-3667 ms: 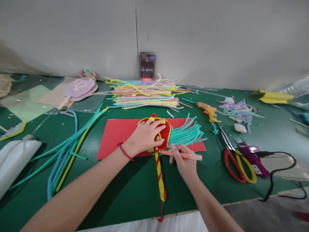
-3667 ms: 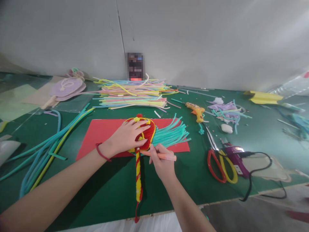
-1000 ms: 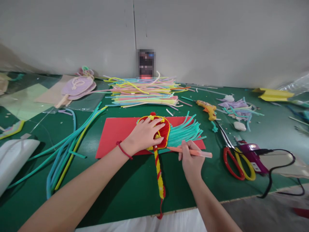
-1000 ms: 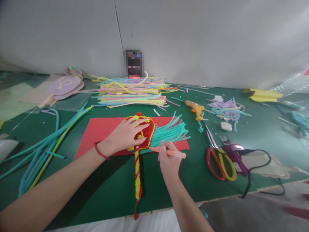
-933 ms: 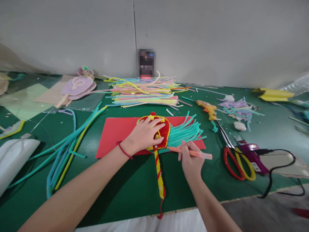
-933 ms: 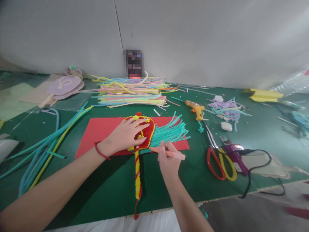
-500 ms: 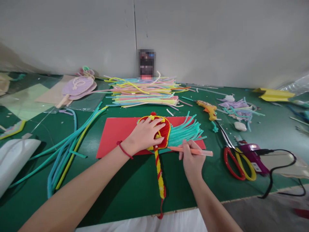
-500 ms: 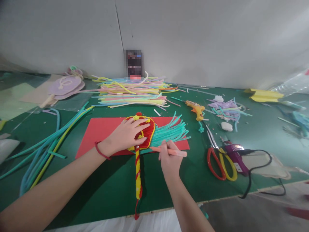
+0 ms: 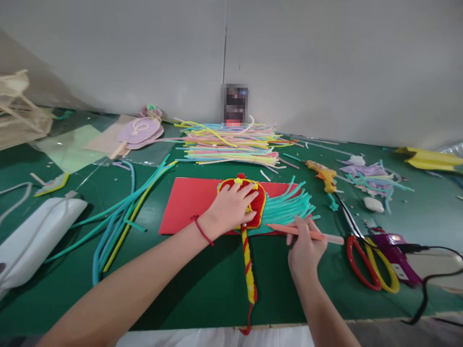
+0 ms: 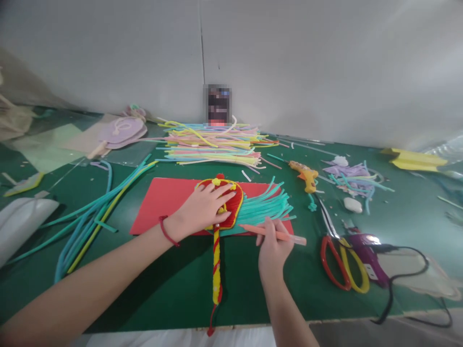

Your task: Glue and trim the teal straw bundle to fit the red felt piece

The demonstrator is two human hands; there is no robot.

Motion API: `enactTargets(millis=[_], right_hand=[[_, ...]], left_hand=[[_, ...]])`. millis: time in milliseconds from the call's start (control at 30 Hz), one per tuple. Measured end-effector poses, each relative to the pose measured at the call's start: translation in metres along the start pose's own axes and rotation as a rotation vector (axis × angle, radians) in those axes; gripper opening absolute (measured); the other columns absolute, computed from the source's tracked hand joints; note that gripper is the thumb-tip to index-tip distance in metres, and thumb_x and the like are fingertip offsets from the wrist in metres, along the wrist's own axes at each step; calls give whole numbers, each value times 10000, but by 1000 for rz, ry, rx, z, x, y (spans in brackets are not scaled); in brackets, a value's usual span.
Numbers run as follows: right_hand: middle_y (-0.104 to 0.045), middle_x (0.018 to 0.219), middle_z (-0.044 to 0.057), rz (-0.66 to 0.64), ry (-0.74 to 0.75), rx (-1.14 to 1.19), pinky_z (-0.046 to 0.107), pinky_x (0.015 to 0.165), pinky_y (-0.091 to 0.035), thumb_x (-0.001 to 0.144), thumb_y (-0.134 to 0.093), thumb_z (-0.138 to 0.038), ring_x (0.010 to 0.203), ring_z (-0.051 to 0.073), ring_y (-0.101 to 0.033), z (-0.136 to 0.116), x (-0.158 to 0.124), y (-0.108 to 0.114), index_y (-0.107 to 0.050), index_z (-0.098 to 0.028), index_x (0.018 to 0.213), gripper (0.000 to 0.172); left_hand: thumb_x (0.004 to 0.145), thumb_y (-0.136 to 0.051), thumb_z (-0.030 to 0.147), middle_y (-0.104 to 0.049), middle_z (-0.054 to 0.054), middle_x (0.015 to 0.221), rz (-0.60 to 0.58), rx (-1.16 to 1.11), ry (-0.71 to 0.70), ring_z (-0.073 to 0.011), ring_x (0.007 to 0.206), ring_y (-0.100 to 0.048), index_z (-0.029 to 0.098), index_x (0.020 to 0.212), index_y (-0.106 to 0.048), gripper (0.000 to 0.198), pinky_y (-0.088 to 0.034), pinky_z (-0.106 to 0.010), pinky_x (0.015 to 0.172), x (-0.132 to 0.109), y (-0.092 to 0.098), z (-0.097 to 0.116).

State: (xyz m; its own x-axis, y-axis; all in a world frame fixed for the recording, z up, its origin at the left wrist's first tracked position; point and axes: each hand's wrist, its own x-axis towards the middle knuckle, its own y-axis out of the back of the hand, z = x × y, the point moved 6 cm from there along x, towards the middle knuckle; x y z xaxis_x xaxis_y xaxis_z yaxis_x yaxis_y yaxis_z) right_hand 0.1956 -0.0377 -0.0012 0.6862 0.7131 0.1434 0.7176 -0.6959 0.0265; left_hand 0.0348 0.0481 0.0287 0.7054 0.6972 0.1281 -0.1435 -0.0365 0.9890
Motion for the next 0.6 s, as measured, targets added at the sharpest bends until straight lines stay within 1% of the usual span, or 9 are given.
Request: enactTargets(millis=[67, 167, 233, 267, 300, 400, 467, 533, 600], right_hand=[[-414, 365, -91, 36, -9, 94, 214, 416, -346, 786, -602, -252, 335, 68, -368, 1, 3, 1, -534, -182, 516, 287], [-428, 367, -90, 37, -18, 189, 235, 449, -434, 790, -603, -280, 339, 81, -410, -2, 5, -1, -543, -183, 539, 276], [-432, 363, -89, 47, -38, 240, 258, 460, -478, 808, -586, -323, 333, 89, -420, -2, 5, -1, -550, -185, 556, 289], [-435, 358, -85, 49, -51, 258, 267, 460, -490, 816, -576, -348, 330, 93, -423, -2, 5, -1, -558, -184, 563, 302], [-440, 354, -80, 43, -61, 266, 273, 457, -496, 825, -561, -380, 329, 97, -429, -2, 5, 0, -570, -182, 574, 320], [-476, 374, -58, 0, -56, 229, 278, 450, -495, 848, -529, -466, 347, 108, -457, -5, 7, 0, -595, -174, 606, 385], [-505, 423, -53, -51, -38, 186, 270, 460, -493, 834, -567, -474, 384, 104, -477, -12, 10, -4, -603, -168, 639, 364], [-532, 478, -56, -114, -29, 164, 251, 481, -494, 765, -675, -433, 437, 98, -506, -22, 13, -12, -605, -167, 683, 287], [-554, 524, -59, -171, -16, 155, 234, 500, -497, 667, -774, -384, 485, 95, -532, -35, 17, -23, -605, -167, 731, 282]], left_hand=[[916, -462, 392, -446, -55, 1425, -33, 45, 43, -281, 1137, -481, 186, 1343, -470, 475, -427, -424, 893, -2, 0, 6], [947, -412, 320, -430, -91, 1434, -62, 89, 109, -265, 1081, -519, 141, 1352, -457, 444, -462, -387, 824, -7, -1, 18], [964, -352, 253, -464, -125, 1401, -36, 124, 160, -260, 1076, -524, 110, 1356, -448, 427, -465, -371, 803, -11, -1, 26], [968, -328, 241, -478, -140, 1385, -12, 136, 184, -267, 1084, -521, 97, 1351, -452, 427, -461, -377, 812, -13, -2, 29], [972, -310, 264, -483, -153, 1376, 13, 138, 201, -280, 1094, -515, 84, 1346, -456, 440, -458, -390, 823, -14, -2, 32], [962, -305, 385, -480, -178, 1370, 68, 116, 258, -323, 1129, -485, 51, 1339, -458, 526, -444, -439, 862, -18, -6, 37], [952, -318, 394, -479, -179, 1370, 88, 118, 282, -330, 1141, -474, 46, 1342, -452, 540, -438, -453, 881, -18, -10, 39], [946, -331, 357, -482, -170, 1368, 97, 139, 290, -326, 1137, -478, 53, 1345, -453, 517, -439, -456, 892, -18, -12, 41], [942, -337, 335, -482, -162, 1371, 96, 163, 296, -323, 1128, -487, 61, 1353, -447, 506, -445, -457, 897, -18, -14, 42]])
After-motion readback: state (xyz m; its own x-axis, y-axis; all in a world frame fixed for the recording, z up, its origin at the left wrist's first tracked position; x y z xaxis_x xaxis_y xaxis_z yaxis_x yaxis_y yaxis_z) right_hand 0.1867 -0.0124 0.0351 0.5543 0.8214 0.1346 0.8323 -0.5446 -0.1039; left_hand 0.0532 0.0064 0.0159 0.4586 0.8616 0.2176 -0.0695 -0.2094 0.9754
